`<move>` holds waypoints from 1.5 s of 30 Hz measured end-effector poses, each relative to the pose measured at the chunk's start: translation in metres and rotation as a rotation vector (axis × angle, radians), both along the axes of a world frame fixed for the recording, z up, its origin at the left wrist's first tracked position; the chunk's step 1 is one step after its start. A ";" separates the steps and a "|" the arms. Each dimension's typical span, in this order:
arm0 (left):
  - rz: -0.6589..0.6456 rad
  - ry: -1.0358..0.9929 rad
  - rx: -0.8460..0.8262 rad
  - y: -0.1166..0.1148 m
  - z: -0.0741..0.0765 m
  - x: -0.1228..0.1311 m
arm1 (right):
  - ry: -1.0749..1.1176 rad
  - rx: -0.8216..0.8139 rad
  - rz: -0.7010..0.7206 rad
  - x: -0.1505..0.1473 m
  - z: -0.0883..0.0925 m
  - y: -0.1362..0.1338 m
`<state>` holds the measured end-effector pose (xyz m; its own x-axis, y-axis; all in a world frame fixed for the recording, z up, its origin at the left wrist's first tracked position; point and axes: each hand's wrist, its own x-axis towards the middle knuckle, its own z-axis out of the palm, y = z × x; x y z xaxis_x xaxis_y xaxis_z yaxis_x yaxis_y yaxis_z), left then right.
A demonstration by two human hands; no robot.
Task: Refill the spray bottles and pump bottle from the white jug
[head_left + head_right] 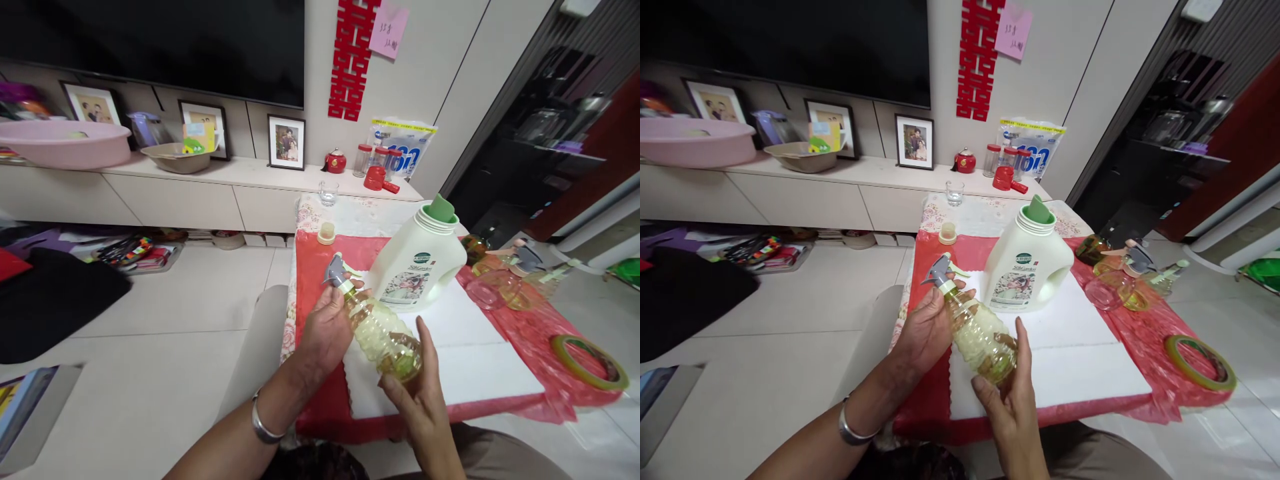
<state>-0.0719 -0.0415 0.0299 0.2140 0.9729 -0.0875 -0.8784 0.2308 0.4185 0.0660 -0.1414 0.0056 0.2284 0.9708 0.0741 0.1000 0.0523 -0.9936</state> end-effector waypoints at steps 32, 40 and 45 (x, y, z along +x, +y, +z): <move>0.008 0.033 0.056 -0.002 0.000 0.000 | 0.128 -0.080 0.001 0.000 -0.023 0.002; 0.031 0.017 0.019 -0.001 -0.001 -0.003 | -0.019 -0.026 -0.053 -0.004 -0.016 0.001; 0.000 0.045 0.081 -0.001 0.001 -0.004 | -0.064 0.072 -0.034 -0.001 -0.024 0.003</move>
